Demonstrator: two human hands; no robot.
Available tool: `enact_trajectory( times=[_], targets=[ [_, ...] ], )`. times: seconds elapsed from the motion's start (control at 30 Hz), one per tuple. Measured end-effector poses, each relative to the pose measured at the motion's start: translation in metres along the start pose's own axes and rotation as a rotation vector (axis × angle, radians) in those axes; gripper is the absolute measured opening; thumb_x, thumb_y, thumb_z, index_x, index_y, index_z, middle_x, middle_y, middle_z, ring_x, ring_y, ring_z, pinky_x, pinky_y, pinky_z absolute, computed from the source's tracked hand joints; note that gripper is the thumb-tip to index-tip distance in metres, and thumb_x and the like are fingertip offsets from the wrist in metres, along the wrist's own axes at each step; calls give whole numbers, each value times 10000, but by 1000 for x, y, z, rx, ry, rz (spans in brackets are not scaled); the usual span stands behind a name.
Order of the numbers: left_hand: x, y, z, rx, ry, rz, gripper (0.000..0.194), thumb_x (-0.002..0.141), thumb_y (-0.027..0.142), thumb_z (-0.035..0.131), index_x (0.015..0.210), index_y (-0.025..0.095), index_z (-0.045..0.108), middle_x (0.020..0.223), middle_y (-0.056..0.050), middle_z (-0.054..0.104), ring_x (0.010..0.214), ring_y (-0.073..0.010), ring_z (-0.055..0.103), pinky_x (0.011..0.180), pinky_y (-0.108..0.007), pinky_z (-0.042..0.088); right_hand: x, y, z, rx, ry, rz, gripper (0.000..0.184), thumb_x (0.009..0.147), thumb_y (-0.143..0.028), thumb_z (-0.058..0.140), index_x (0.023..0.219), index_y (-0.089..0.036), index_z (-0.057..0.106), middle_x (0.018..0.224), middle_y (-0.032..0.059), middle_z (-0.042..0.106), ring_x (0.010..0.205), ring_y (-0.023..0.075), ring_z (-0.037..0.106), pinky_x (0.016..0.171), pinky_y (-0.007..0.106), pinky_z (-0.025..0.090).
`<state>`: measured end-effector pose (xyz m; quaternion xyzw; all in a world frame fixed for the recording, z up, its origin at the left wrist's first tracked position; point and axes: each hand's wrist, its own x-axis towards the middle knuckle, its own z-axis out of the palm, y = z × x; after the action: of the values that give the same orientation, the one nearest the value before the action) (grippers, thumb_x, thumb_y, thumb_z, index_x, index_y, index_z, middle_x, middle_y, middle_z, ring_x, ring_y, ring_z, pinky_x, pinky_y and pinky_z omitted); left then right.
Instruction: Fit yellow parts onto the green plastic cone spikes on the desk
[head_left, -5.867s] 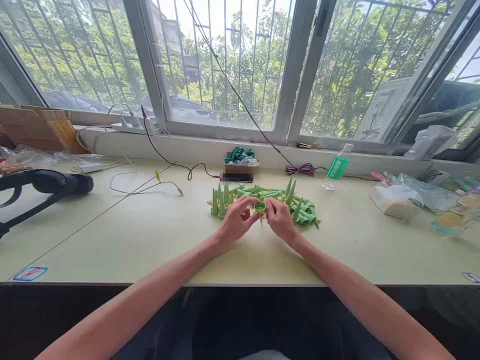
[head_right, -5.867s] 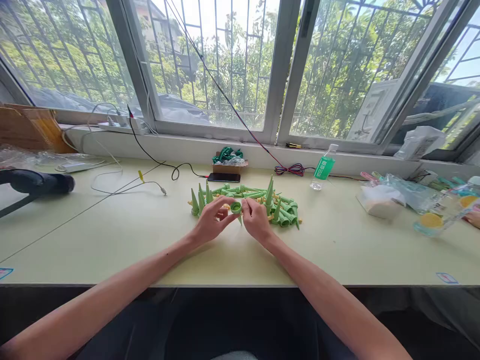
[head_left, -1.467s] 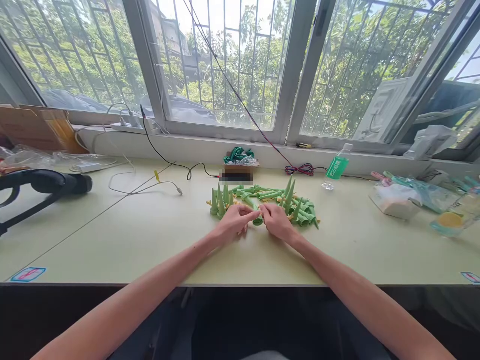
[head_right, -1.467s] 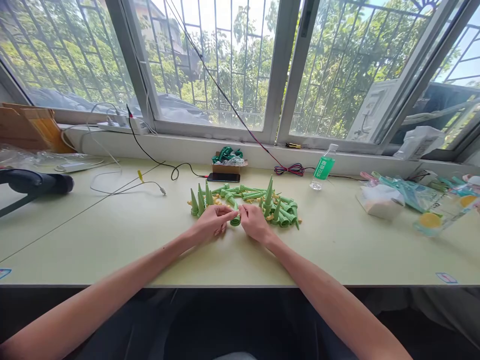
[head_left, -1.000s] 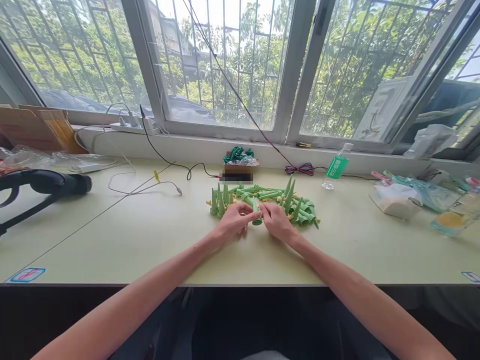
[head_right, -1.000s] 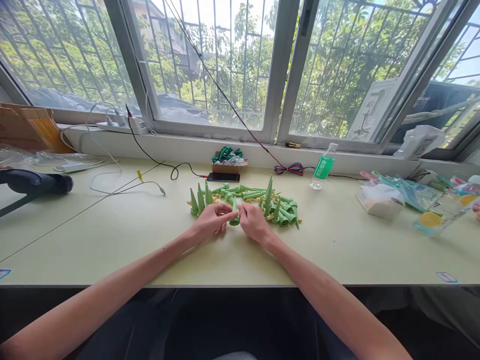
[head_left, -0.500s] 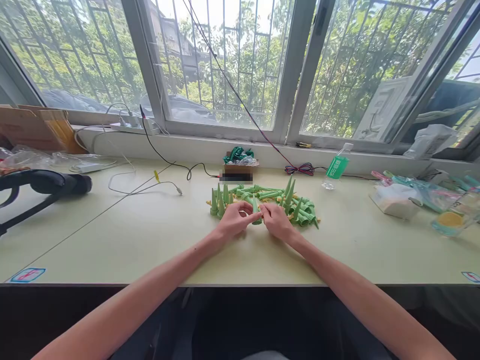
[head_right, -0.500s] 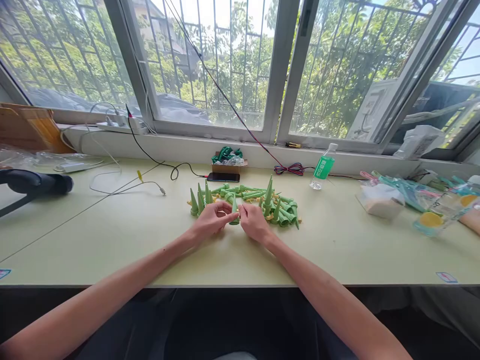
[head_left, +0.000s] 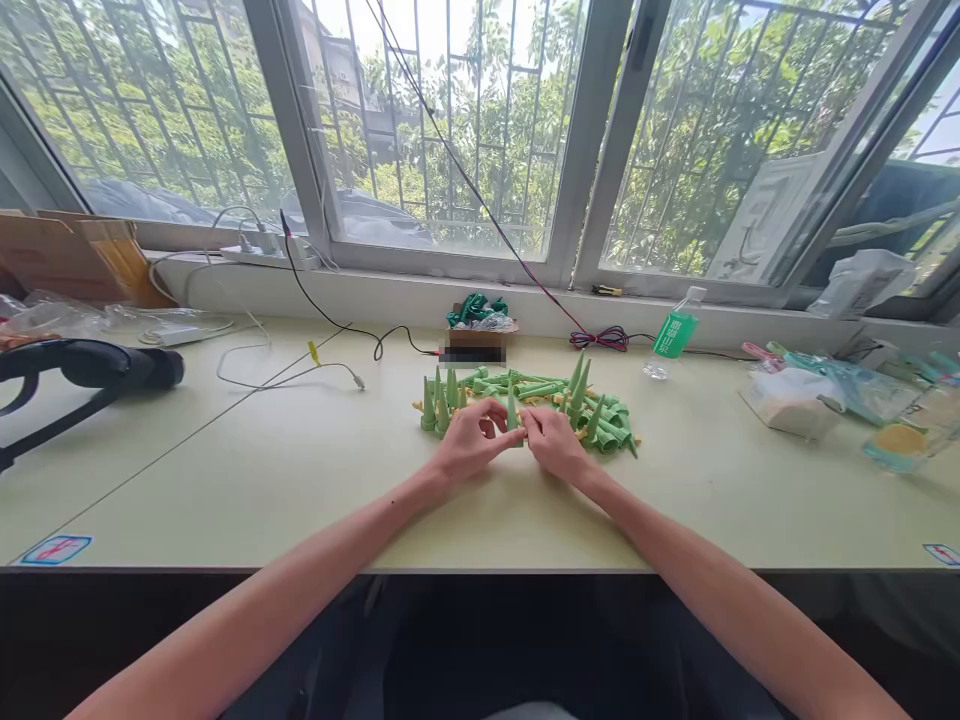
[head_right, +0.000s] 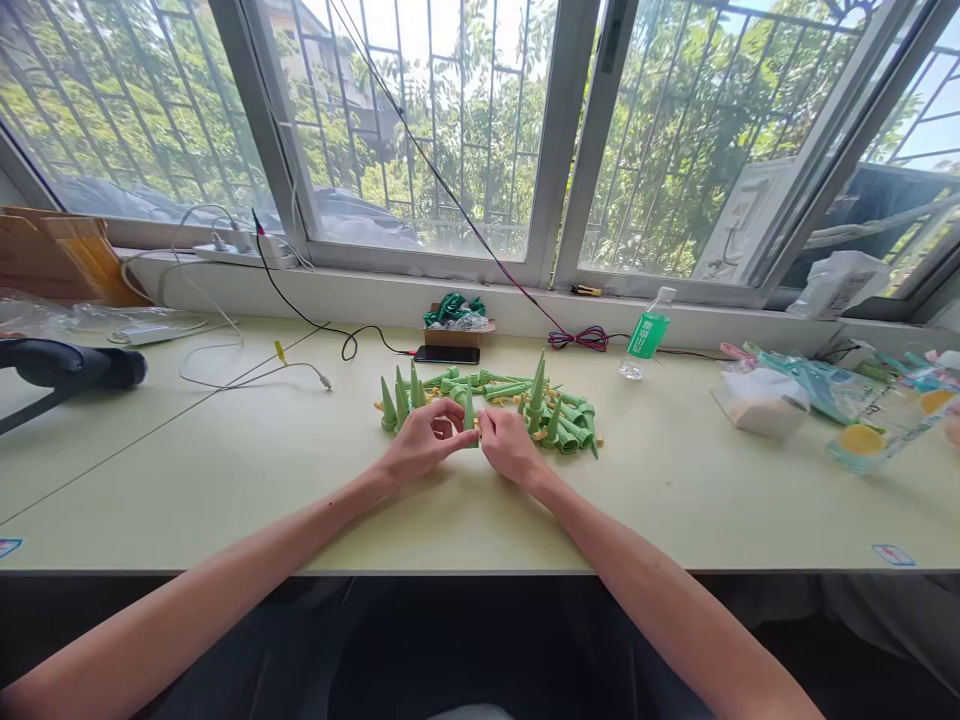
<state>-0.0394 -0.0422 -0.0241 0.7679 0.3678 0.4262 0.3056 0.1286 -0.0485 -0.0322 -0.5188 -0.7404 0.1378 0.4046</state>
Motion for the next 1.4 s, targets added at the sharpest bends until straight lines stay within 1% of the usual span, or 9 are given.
enact_trajectory(
  times=[0.17,0.33,0.5,0.63,0.77,0.9,1.0,1.23,1.4],
  targets=[
    [-1,4,0,86,9,37,344,760,463,703,887,170,575,806,-9,605,561,-76,465,519,-213,409,0,-1,0,2,-12,14,367,925,-334,351,582,-202,357,551,-9,437,543,125,357,542,271,247],
    [1,4,1,66,-13,21,327,793,463,666,898,176,549,854,-7,592,555,-68,461,540,-218,423,0,-2,0,21,17,28,374,928,-336,361,579,-202,347,537,-14,436,532,122,342,528,267,240],
    [3,1,2,-18,-141,-84,331,817,487,625,818,166,546,825,-4,576,534,-72,496,501,-215,403,0,-1,1,31,38,-6,364,933,-332,371,601,-194,425,558,-6,479,539,125,369,536,264,253],
    [2,3,2,-79,-232,-97,311,838,466,595,913,164,601,851,-15,590,553,-81,521,496,-210,420,-1,-1,1,37,42,-22,358,939,-335,374,624,-188,461,578,-2,505,551,126,391,545,256,265],
    [1,2,1,-30,-207,-16,270,828,413,602,939,167,624,873,-25,603,587,-88,516,530,-214,458,-1,1,1,16,42,-37,369,949,-338,370,624,-188,461,582,-1,511,551,125,392,548,254,263],
    [1,0,3,63,-142,36,203,800,368,625,818,170,583,767,1,559,580,-92,514,520,-209,443,0,3,1,-35,37,-51,379,954,-325,364,616,-186,463,579,1,509,543,123,379,548,262,244],
    [1,-2,4,111,-122,71,182,790,327,631,760,172,540,776,5,522,585,-88,522,525,-210,441,0,4,2,-59,29,-59,374,952,-307,365,615,-184,469,580,-1,505,547,122,376,557,263,244],
    [-1,-6,6,151,-99,118,180,808,318,621,756,177,522,856,-6,490,584,-78,518,516,-219,428,-1,2,0,-59,5,-49,370,947,-283,360,612,-186,485,578,-5,497,554,125,383,562,257,263],
    [0,-4,7,150,-93,122,161,829,321,600,795,179,530,860,-5,484,565,-74,501,530,-231,431,0,2,1,-30,34,-38,371,948,-312,360,610,-193,454,574,-4,498,547,129,382,551,260,264]
  ],
)
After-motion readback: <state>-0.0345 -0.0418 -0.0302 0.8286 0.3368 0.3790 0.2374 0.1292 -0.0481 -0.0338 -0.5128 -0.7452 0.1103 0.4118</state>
